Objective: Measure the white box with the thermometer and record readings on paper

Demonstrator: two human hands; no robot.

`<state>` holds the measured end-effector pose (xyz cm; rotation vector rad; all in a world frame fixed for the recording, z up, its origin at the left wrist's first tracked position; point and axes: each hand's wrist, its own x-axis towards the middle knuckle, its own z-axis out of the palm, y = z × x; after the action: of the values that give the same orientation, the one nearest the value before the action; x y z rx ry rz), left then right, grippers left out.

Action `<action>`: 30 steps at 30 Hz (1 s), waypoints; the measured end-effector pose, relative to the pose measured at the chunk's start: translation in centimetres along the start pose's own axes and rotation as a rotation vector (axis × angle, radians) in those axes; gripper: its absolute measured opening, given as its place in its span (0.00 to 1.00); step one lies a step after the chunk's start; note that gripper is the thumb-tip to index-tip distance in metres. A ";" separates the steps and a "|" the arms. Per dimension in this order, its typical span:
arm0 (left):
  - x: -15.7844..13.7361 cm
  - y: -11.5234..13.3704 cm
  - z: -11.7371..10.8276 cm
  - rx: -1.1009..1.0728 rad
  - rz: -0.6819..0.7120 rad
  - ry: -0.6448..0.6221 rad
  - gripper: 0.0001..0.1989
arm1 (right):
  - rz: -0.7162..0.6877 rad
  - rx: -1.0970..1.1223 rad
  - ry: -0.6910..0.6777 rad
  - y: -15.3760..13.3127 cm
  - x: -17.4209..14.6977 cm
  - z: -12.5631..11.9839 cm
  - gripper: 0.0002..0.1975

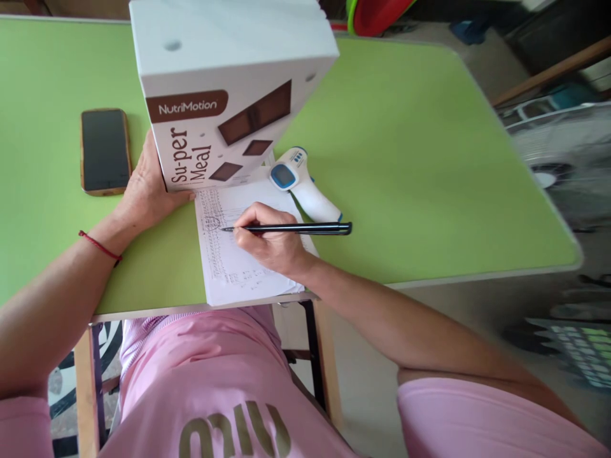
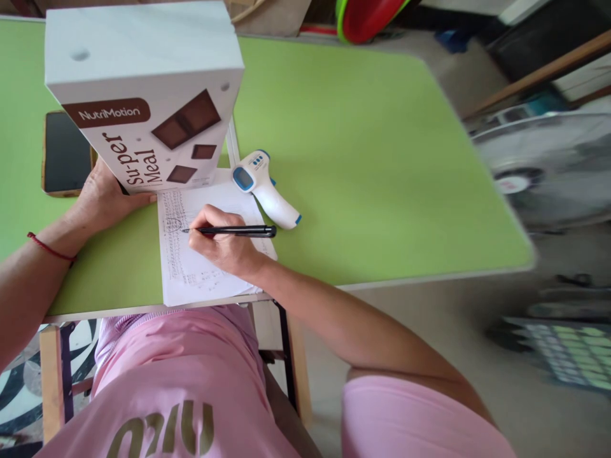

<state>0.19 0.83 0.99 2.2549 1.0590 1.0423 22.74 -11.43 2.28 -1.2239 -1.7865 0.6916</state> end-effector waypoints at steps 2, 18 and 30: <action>0.0 0.0 0.0 0.004 0.007 -0.003 0.38 | -0.006 0.015 0.004 0.0 0.0 0.0 0.08; 0.0 -0.2 0.1 -0.009 0.015 0.000 0.38 | -0.007 0.004 -0.034 -0.1 0.4 -0.3 0.08; 0.0 0.0 -0.2 -0.063 -0.016 -0.019 0.38 | -0.044 -0.025 0.017 0.1 -0.4 0.0 0.07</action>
<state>0.04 0.80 1.13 2.1987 1.0206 1.0314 22.86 -11.73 2.05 -1.1992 -1.8073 0.6336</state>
